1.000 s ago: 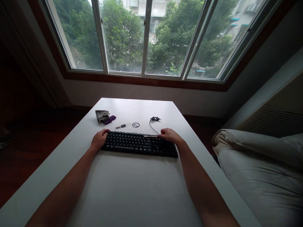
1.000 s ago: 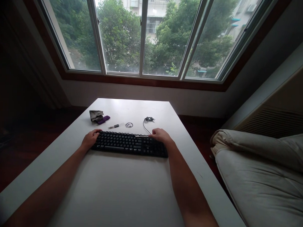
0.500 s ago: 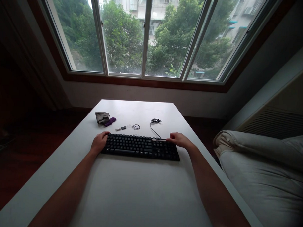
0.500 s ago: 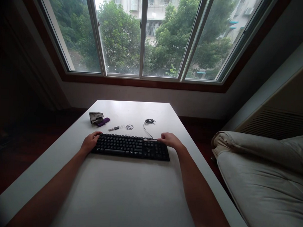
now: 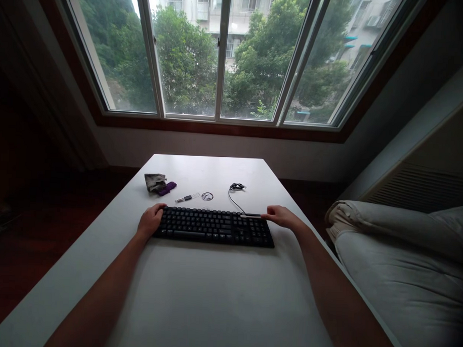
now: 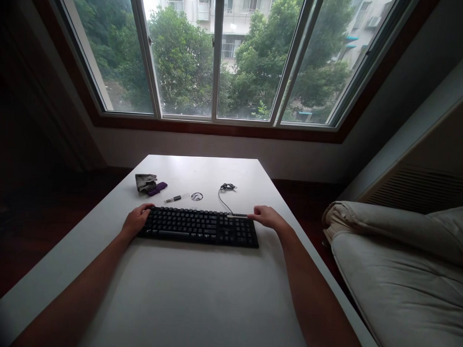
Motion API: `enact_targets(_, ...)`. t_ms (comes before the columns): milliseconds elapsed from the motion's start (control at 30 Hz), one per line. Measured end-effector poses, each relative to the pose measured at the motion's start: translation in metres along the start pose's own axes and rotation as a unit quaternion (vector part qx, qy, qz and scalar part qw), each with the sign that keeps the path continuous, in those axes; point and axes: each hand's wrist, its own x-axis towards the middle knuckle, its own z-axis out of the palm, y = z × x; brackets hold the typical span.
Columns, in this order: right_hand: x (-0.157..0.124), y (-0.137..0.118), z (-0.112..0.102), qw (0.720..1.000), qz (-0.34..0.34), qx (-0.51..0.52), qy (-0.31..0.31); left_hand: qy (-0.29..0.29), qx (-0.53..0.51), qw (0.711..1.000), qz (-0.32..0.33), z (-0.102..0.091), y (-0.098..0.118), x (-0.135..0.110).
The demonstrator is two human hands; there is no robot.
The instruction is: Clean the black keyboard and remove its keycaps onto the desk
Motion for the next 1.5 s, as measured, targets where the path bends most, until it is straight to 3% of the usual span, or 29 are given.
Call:
enact_targets(733,0.006,-0.016,0.009,0.998,-0.046,0.006,0.04,-0.001,0.002,1.0,-0.007,0.003,-0.002,0.0)
enact_targets(1133,-0.004,0.054,-0.006,0.999,0.014,0.03,0.014,0.006,0.008,1.0,-0.002,0.006,-0.005,0.001)
enact_targets(1400,-0.001,0.025,-0.004,0.999,-0.022,0.025,0.025,0.002,0.012,1.0,-0.005,0.004,0.0,-0.001)
enact_targets(1500,-0.002,0.03,-0.006,1.0,-0.01,0.024,0.016,-0.001,0.012,1.0,-0.007,0.004,-0.001,-0.001)
